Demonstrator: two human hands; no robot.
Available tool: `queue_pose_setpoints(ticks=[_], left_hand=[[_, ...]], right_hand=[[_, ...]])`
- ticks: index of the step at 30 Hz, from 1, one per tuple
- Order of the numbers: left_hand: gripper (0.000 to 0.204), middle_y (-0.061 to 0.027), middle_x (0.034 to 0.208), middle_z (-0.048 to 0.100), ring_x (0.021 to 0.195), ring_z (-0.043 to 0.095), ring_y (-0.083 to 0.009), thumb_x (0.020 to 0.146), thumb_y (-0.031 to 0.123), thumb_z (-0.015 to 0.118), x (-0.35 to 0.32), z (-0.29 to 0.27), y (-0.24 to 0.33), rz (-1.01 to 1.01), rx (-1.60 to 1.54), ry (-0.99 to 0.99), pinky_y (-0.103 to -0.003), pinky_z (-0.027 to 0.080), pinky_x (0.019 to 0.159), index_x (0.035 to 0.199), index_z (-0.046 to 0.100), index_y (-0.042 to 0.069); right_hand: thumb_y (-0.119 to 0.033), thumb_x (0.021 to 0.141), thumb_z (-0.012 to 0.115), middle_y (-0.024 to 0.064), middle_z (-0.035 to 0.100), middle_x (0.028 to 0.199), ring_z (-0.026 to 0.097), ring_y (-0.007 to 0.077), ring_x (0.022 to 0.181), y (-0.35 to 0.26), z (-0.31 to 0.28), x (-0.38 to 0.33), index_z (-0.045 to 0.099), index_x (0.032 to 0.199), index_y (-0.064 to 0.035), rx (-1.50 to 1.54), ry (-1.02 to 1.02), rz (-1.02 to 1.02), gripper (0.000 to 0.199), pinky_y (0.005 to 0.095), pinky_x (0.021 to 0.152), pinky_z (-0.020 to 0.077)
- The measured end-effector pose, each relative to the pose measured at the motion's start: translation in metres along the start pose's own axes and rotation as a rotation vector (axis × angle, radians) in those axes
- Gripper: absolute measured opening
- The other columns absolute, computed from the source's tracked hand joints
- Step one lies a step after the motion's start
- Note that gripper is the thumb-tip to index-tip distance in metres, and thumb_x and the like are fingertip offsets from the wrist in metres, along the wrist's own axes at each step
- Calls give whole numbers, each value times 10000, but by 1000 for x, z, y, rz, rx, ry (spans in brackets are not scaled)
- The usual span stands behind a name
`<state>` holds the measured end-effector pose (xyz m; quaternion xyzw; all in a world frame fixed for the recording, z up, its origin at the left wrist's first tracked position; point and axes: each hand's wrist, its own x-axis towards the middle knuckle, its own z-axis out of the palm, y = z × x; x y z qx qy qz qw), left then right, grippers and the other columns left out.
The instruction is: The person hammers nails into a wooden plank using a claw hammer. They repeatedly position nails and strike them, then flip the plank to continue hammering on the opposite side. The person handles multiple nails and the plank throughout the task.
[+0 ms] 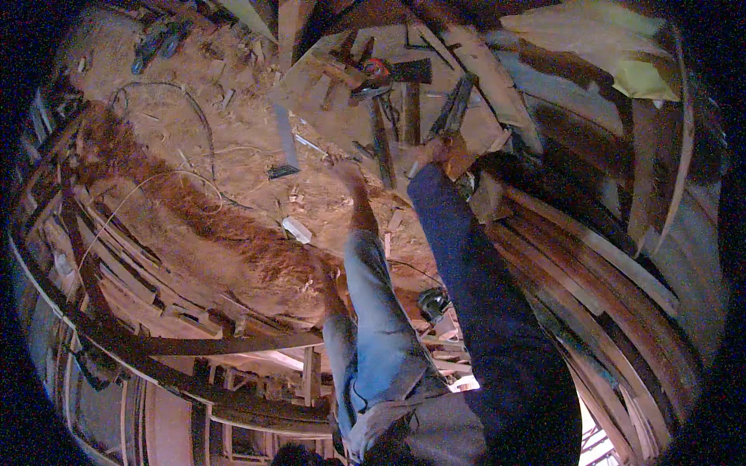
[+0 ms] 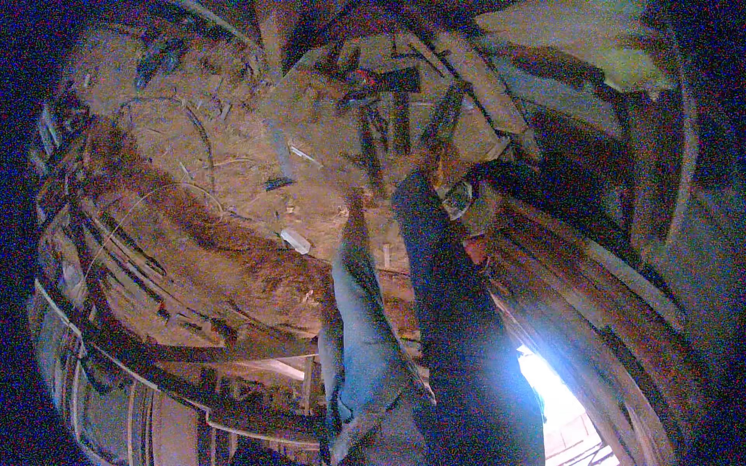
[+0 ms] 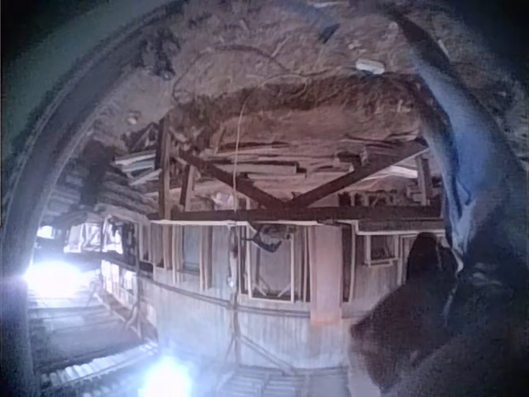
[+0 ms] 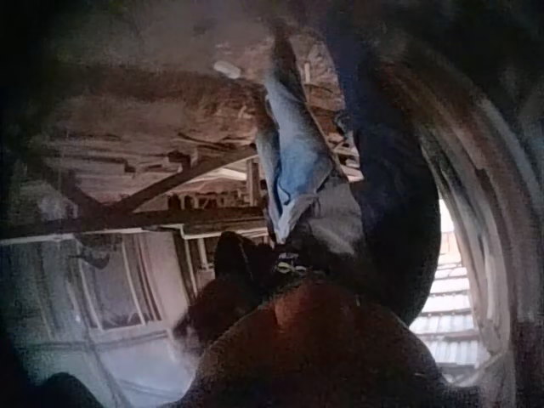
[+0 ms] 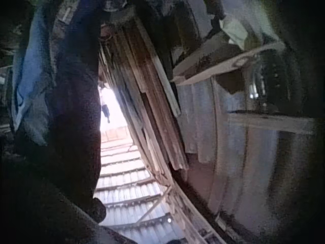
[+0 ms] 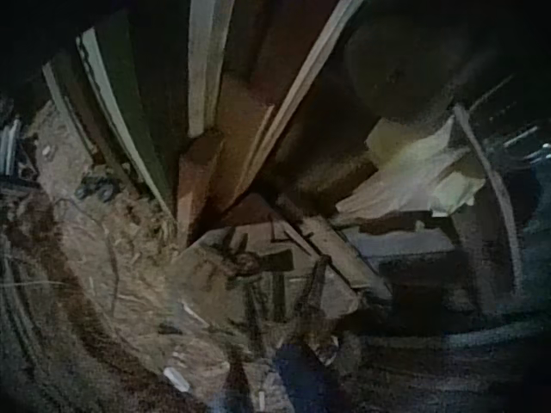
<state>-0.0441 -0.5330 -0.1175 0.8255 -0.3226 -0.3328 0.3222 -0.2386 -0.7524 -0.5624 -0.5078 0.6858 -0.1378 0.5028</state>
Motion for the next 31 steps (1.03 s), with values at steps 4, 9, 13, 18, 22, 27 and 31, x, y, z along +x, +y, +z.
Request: queue_pose_setpoints(ticks=[4, 9, 13, 18, 22, 27, 31], left_hand=[[342, -219, 1042, 626, 903, 604, -368, 881, 270, 599, 2, 1, -9, -30, 3, 5, -449, 482, 786, 1097, 618, 4], [326, -213, 1022, 642, 876, 633, -359, 880, 261, 613, 9, 1, -17, -65, -30, -7, -433, 511, 766, 1092, 632, 14], [490, -173, 1190, 607, 1097, 582, -348, 848, 193, 645, 35, 50, -25, -273, -18, -108, -447, 486, 915, 1297, 536, 30], [552, -178, 1230, 576, 1072, 584, -353, 853, 205, 585, 76, 102, -63, 267, 522, -161, -490, 411, 991, 1386, 470, 119], [522, -181, 1211, 595, 1069, 602, -340, 881, 200, 519, 70, 116, -99, 240, 656, -428, -519, 416, 984, 1399, 461, 169], [562, -211, 1019, 670, 901, 655, -409, 872, 260, 597, 22, 108, -171, -340, 487, -814, -534, 514, 789, 1392, 440, 119], [594, -246, 879, 669, 792, 655, -460, 799, 238, 688, -72, 121, -242, -375, 248, -389, -538, 526, 706, 1339, 463, 138]], right_hand=[[-225, 866, 655, 143, 591, 1097, 575, 239, 969, 28, 3, 23, 509, 1249, 17, -30, -18, 18, 476, 353, 866, 470], [-203, 860, 649, 125, 576, 1092, 565, 217, 964, 41, 4, 18, 485, 1275, 5, -59, 27, -57, 492, 335, 854, 471], [-186, 856, 645, 111, 564, 1088, 557, 199, 959, 10, -4, -37, 466, 1295, -5, -44, 49, -275, 508, 320, 844, 471], [-121, 838, 657, 84, 537, 1171, 550, 187, 971, -60, -34, -158, 465, 1326, -47, 102, -604, -85, 529, 316, 834, 480], [-184, 882, 664, 85, 550, 1253, 553, 203, 1096, -90, -48, -199, 440, 1383, -71, 4, -1173, 1, 561, 351, 935, 464], [-225, 904, 651, 95, 597, 1200, 562, 243, 1126, -34, -16, -67, 508, 1299, -34, 222, -1076, 220, 462, 394, 949, 452], [-280, 878, 693, 177, 582, 1214, 564, 295, 1126, 72, 33, 71, 375, 1382, -41, -459, 47, -515, 642, 435, 847, 512]])
